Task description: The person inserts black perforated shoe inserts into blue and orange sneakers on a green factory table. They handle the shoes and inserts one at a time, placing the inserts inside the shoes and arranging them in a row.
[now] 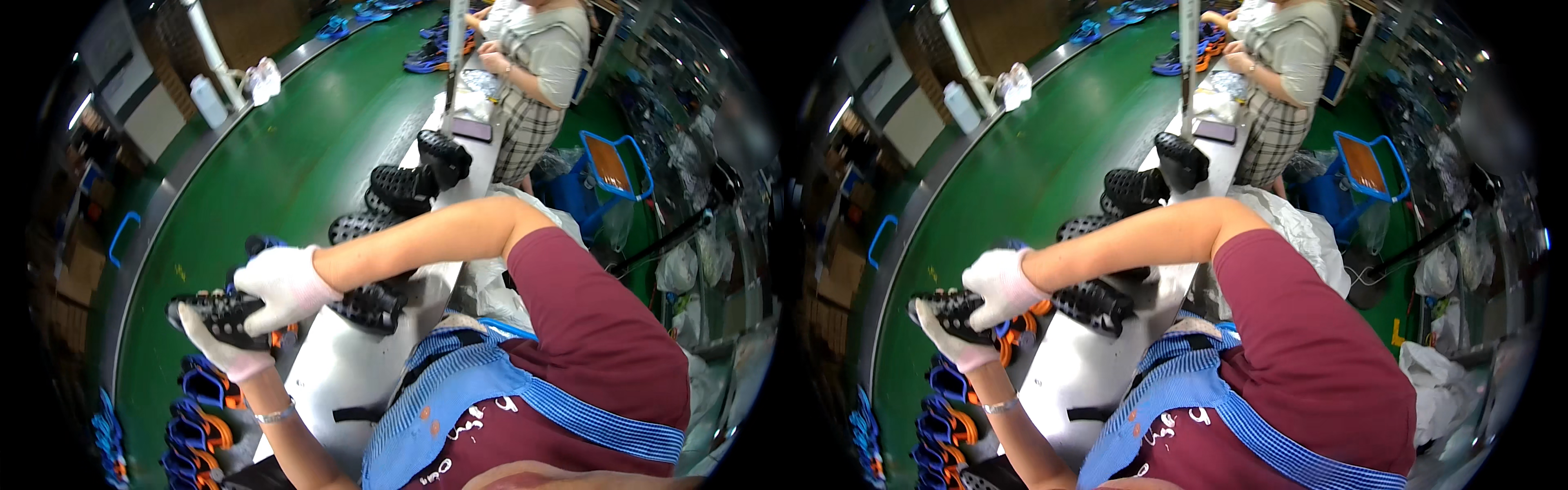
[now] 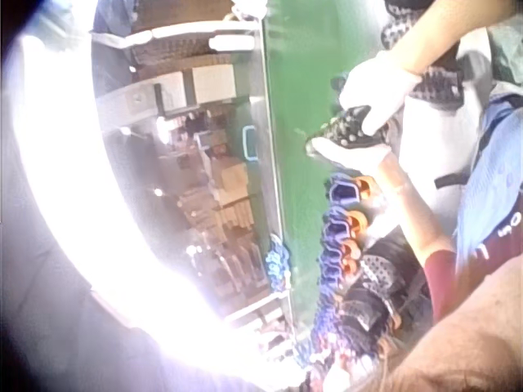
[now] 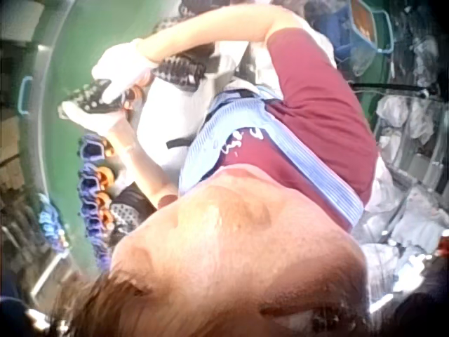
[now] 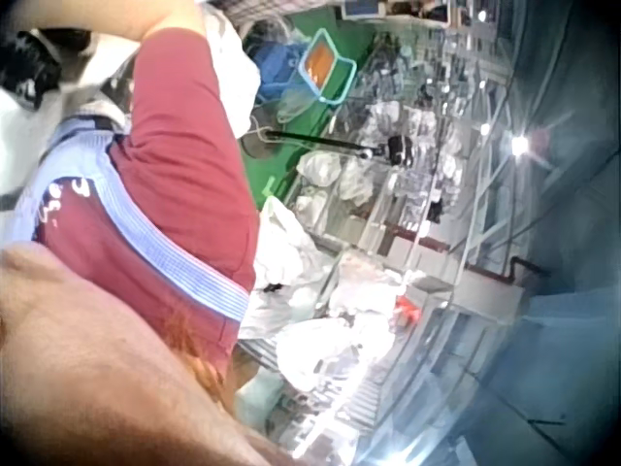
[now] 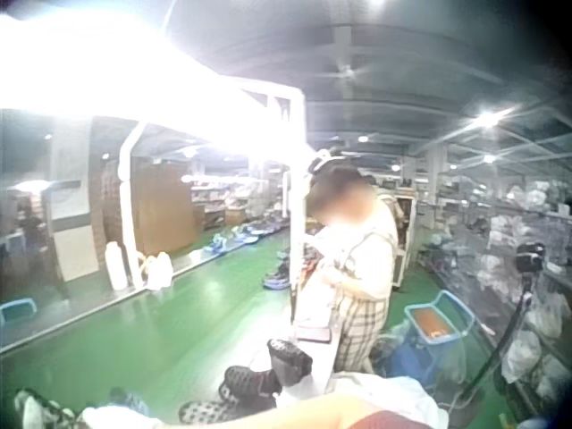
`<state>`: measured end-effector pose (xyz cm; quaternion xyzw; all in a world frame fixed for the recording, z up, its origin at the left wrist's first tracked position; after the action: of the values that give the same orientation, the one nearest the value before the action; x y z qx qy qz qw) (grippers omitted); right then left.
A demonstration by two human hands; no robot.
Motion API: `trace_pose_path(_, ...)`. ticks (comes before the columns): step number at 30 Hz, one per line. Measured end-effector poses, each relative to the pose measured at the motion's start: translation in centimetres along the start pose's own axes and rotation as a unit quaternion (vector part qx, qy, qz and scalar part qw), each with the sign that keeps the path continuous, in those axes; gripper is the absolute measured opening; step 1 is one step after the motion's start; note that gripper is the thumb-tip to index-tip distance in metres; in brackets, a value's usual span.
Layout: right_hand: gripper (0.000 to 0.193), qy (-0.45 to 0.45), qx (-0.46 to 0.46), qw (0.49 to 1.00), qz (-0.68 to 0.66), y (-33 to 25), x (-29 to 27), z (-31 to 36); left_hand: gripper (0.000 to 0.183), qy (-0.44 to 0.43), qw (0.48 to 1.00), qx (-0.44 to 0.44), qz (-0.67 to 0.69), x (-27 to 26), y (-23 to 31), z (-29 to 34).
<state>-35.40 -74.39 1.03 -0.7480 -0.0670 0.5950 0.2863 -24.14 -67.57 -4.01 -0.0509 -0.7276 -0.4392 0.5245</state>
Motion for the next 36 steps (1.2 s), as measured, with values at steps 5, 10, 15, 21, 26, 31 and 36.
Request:
trace_pose_path(5, 0.044, 0.007, -0.016, 0.998, 0.06, 0.1, 2.0, -2.7, 0.044, 0.008, 0.992, -0.121, -0.045, -6.3, -0.5, -1.6)
trace_pose_path(10, 0.042, -0.044, 0.066, 0.994, 0.07, 3.4, 1.6, -3.5, 0.042, -0.096, 0.828, -0.014, -0.552, -11.4, 1.7, -0.4)
trace_pose_path(15, 0.047, -0.149, 0.032, 0.966, 0.211, 5.3, 4.8, -4.9, 0.048, -0.206, 0.66, 0.079, -0.718, -12.9, -1.3, 0.7)
trace_pose_path(21, 0.049, -0.229, 0.022, 0.945, 0.234, 6.1, 8.3, -9.5, 0.028, -0.193, 0.65, 0.003, -0.735, -14.3, -6.5, -1.8)
trace_pose_path(26, 0.035, -0.258, 0.064, 0.903, 0.336, 6.4, 13.4, -13.7, 0.038, -0.187, 0.656, -0.038, -0.73, -13.5, -9.0, -2.7)
trace_pose_path(31, 0.028, -0.24, -0.008, 0.92, 0.31, 6.8, 18.5, -13.7, 0.03, -0.26, 0.579, -0.242, -0.734, -14.8, -10.8, -2.7)
trace_pose_path(36, 0.031, -0.174, -0.045, 0.947, 0.265, 10.4, 20.8, -13.6, 0.03, -0.311, 0.509, -0.278, -0.753, -15.2, -12.9, -2.9)
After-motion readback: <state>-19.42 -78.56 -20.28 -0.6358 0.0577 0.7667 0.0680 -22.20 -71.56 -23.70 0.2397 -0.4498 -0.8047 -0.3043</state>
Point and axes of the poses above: each hand's wrist, its own z-axis away from the middle knuckle, its own x-axis out of the palm, y = z × x, the point moved 7 cm from there along -z, towards the middle knuckle, and after that the axes turned 10 degrees about z, right-handed, at the moved point
